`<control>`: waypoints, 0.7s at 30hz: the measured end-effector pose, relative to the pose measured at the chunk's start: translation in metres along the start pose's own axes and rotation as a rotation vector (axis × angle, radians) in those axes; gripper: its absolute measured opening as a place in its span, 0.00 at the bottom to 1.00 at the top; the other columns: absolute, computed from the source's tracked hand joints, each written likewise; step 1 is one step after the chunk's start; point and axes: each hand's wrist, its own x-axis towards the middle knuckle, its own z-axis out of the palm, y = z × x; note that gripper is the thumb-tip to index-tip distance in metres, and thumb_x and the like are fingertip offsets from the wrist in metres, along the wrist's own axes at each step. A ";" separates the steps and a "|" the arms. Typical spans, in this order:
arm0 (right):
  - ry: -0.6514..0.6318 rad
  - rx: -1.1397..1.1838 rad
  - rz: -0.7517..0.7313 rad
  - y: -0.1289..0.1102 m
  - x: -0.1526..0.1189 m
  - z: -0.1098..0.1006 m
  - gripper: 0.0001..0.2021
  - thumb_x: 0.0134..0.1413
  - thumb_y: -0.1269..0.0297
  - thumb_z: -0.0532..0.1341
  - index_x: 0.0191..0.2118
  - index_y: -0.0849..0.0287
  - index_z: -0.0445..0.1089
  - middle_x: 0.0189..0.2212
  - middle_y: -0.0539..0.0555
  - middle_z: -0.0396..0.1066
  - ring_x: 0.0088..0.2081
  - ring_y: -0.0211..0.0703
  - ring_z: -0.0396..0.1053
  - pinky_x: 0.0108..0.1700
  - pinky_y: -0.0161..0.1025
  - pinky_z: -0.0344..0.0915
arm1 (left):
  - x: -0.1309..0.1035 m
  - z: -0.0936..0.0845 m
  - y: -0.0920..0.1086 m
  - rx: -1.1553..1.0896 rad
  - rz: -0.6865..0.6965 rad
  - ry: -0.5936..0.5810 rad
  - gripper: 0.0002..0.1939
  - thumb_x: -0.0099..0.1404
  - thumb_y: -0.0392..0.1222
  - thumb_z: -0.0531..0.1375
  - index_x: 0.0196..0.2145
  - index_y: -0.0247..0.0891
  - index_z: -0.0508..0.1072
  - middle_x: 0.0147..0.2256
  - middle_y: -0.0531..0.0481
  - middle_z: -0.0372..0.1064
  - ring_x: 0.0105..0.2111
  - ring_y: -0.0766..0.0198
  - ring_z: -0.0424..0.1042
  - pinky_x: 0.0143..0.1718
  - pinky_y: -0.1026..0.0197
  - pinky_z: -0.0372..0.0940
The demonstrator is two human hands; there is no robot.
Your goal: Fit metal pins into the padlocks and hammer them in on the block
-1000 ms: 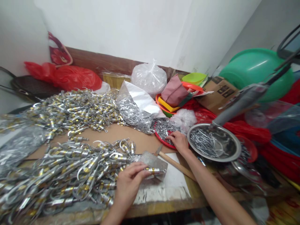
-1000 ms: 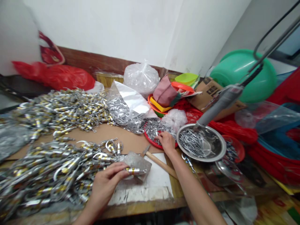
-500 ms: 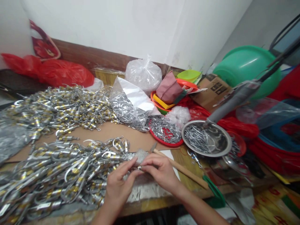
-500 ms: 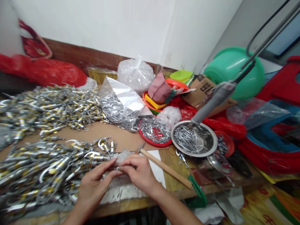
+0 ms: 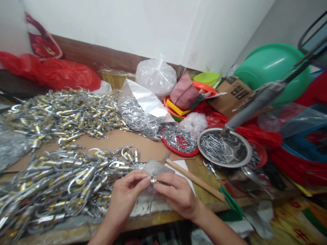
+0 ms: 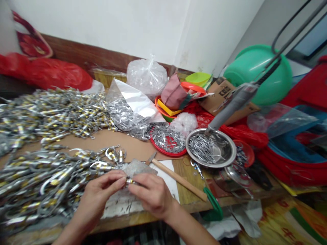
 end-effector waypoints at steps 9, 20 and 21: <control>0.039 0.044 -0.004 0.000 0.000 -0.002 0.17 0.51 0.78 0.53 0.45 0.57 0.68 0.37 0.58 0.71 0.40 0.41 0.69 0.38 0.38 0.69 | 0.001 -0.004 0.011 0.202 0.187 -0.070 0.06 0.54 0.41 0.59 0.25 0.43 0.76 0.34 0.50 0.75 0.38 0.59 0.71 0.42 0.60 0.63; 0.080 0.362 0.612 -0.007 -0.012 0.002 0.05 0.44 0.69 0.64 0.31 0.55 0.76 0.27 0.52 0.72 0.30 0.39 0.70 0.31 0.33 0.67 | -0.019 0.017 -0.002 -0.195 -0.225 -0.059 0.25 0.41 0.40 0.67 0.40 0.36 0.73 0.37 0.47 0.75 0.36 0.57 0.73 0.36 0.61 0.69; 0.033 0.369 0.617 -0.003 -0.011 0.000 0.05 0.44 0.68 0.63 0.30 0.56 0.76 0.26 0.52 0.72 0.29 0.38 0.70 0.30 0.33 0.67 | -0.020 0.019 -0.003 -0.195 -0.241 -0.048 0.25 0.41 0.40 0.67 0.41 0.36 0.72 0.36 0.47 0.75 0.36 0.58 0.73 0.36 0.61 0.69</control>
